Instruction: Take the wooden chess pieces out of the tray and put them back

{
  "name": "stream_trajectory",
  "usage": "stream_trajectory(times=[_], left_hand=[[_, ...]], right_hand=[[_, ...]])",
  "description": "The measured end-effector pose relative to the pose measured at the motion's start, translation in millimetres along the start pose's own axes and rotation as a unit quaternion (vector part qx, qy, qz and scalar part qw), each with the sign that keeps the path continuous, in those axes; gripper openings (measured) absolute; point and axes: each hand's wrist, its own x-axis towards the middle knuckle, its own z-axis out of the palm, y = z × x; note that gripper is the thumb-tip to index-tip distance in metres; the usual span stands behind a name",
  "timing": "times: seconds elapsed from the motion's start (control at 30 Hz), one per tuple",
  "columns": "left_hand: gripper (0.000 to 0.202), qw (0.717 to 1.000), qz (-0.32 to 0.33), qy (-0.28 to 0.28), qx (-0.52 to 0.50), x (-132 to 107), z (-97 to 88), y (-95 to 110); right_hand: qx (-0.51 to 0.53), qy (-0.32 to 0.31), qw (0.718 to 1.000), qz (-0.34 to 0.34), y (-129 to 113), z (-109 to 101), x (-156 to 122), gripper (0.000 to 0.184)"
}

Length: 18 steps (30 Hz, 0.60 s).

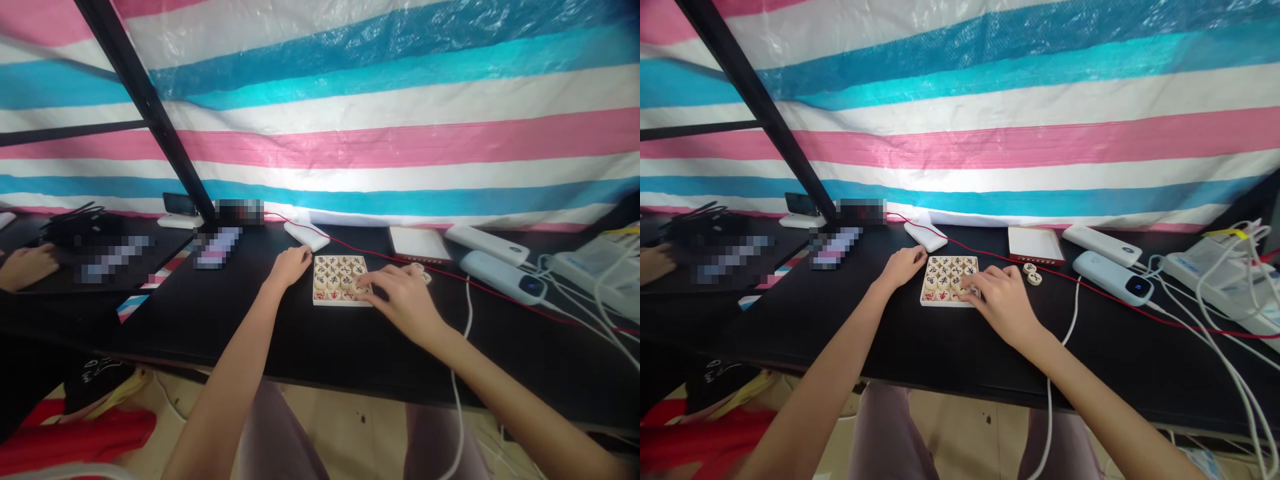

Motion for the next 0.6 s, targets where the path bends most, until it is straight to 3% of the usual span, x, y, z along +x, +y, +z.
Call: stream_trajectory(times=[0.2,0.6], left_hand=[[0.024,1.000,0.002,0.002,-0.003,1.4,1.2,-0.3],[0.025,1.000,-0.010,-0.003,-0.007,0.8,1.3,1.3]], right_hand=[[-0.004,0.007,1.000,-0.013,-1.7,22.4,1.6,0.010],[-0.025,-0.007,0.999,-0.044,-5.2,24.5,-0.1,0.020]])
